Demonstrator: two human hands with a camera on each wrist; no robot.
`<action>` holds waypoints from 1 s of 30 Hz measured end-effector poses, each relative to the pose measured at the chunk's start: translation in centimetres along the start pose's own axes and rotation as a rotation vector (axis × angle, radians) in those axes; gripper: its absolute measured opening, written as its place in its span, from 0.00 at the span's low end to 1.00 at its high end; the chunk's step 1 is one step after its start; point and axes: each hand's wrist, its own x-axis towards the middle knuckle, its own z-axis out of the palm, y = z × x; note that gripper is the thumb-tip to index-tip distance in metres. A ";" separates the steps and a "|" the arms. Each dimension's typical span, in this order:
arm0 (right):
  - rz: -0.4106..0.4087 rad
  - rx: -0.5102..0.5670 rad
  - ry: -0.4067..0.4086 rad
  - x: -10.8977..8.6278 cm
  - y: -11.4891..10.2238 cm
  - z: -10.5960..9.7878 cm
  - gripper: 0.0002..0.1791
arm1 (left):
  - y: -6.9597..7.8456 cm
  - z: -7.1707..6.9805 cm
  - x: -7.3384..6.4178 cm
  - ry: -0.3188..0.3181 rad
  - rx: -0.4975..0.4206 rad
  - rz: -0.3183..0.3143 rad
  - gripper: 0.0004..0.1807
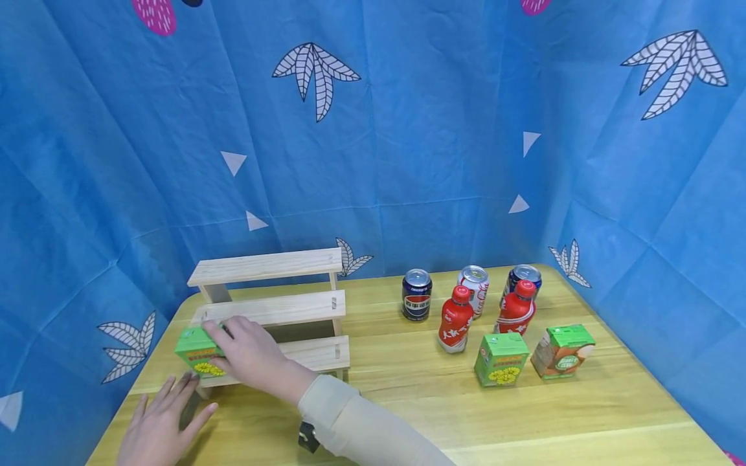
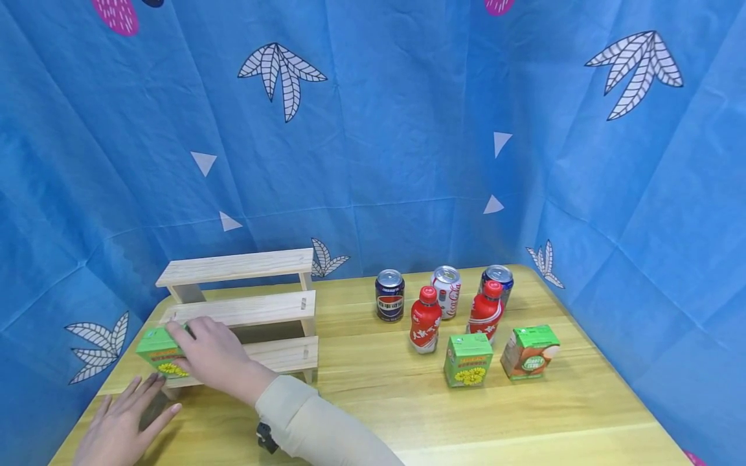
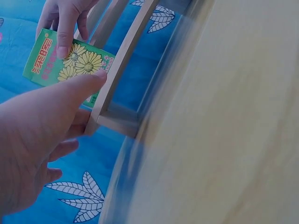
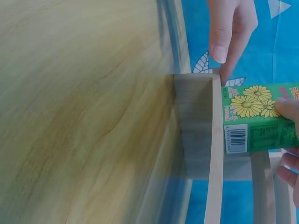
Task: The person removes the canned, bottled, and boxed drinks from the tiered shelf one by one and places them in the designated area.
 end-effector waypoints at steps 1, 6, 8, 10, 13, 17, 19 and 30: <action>-0.005 0.000 0.001 0.0 0.0 0.0 0.36 | 0.0 0.0 0.0 0.001 -0.002 0.001 0.48; -0.021 0.011 -0.007 -0.1 -0.2 0.0 0.34 | 0.0 0.0 0.0 -0.010 -0.009 0.001 0.48; -0.022 0.018 -0.012 -0.1 -0.2 0.0 0.33 | -0.1 0.0 0.0 -0.012 -0.008 -0.001 0.48; -0.020 0.025 -0.019 -0.1 -0.2 -0.1 0.33 | -0.1 0.0 0.0 -0.009 -0.005 -0.001 0.48; -0.015 0.031 -0.034 -0.1 -0.2 -0.2 0.33 | -0.1 0.1 0.0 -0.004 -0.008 0.002 0.48; -0.016 0.033 -0.032 -0.1 -0.2 -0.3 0.32 | -0.1 0.2 0.0 0.004 -0.004 0.008 0.48; -0.022 0.033 -0.022 -0.2 -0.2 -0.4 0.31 | -0.1 0.2 0.1 0.004 0.000 0.008 0.48; -0.035 0.035 0.053 -0.1 -0.2 -1.2 0.29 | -0.1 0.2 0.0 0.015 -0.006 0.006 0.46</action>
